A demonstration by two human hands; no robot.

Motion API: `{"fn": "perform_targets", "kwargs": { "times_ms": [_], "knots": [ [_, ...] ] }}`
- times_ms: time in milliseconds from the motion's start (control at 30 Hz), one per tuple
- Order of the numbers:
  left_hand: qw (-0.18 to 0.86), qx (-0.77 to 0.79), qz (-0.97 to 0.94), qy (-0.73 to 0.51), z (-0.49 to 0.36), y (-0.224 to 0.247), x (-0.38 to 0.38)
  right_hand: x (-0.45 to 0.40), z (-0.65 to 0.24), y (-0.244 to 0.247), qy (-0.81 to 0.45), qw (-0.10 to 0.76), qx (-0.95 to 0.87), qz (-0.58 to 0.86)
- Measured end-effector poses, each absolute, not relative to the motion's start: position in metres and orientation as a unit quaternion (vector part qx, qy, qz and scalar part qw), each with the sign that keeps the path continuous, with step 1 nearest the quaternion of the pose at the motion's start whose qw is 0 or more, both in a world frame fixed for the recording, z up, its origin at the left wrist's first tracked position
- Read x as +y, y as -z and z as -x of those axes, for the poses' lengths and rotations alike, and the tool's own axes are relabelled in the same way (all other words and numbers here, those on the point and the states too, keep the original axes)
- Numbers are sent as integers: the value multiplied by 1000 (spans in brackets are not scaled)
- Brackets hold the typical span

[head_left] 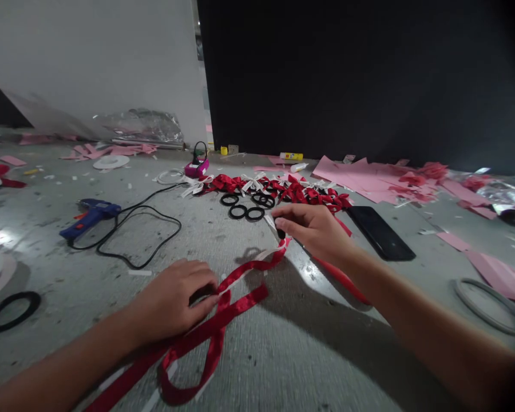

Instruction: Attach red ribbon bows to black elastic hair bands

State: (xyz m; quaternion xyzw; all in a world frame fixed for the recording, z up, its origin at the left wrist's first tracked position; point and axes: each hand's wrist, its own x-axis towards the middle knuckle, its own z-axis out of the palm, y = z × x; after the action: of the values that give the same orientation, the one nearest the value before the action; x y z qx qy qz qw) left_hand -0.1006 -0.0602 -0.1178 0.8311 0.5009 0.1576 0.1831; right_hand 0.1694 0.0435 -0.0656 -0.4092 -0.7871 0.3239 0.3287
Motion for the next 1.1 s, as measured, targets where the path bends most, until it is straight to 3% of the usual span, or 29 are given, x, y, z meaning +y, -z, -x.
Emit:
{"fn": "perform_targets", "kwargs": {
  "times_ms": [267,500,633,933,1100],
  "knots": [
    [216,570,-764,-212,102,116,-57,31,-157,77,-578,267,-699,325],
    [119,552,-773,-288,96,111,-68,8,-143,82,-654,258,-646,298],
    [151,506,-801,-283,91,114,-74,-13,-131,88,-665,264,-635,290],
    [216,534,-749,-328,87,113,-75,-31,-127,79,-472,278,-791,271],
    [288,613,-640,-362,91,113,-69,10,-164,52,-167,147,-899,378]
  ]
}}
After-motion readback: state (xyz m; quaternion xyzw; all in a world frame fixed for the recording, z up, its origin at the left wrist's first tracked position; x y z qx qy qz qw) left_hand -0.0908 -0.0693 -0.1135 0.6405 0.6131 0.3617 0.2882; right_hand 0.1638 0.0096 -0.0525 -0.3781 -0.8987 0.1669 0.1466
